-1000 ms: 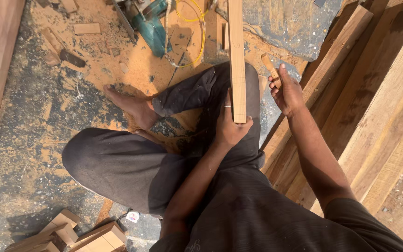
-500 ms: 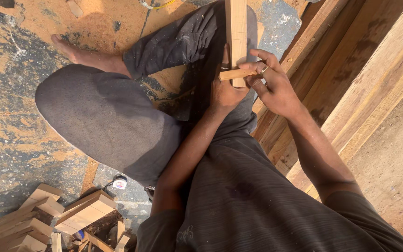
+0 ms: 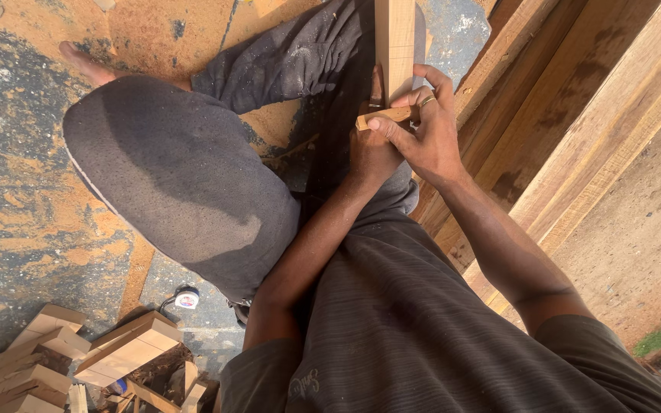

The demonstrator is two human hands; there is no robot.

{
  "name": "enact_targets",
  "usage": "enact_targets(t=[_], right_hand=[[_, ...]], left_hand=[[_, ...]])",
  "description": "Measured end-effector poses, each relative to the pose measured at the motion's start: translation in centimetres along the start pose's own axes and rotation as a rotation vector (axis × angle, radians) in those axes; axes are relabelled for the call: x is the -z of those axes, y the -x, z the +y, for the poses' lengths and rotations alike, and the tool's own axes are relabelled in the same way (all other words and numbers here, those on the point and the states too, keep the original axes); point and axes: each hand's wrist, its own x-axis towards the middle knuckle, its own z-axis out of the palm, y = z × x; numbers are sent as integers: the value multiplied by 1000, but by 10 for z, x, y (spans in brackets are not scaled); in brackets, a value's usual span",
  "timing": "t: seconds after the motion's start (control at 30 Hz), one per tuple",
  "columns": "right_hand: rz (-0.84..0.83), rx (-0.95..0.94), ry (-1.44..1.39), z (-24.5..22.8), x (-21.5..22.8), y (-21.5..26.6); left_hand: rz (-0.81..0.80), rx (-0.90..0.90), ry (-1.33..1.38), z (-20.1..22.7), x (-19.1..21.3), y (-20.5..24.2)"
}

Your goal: The person sits on the floor and uses a small wooden block to rub and smooth the surface of a long wooden plank. The person repeatedly rubs the block along the length of the plank, flipping it over to work on different sides.

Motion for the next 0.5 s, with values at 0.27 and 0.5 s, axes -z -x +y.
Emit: enact_targets(t=[0.27,0.5], right_hand=[[78,92,55,-2,1,6],[185,308,17,83,-12,-67]], left_hand=[[179,-75,-43,4,-3,1],[149,-8,-134,-6,-5,0]])
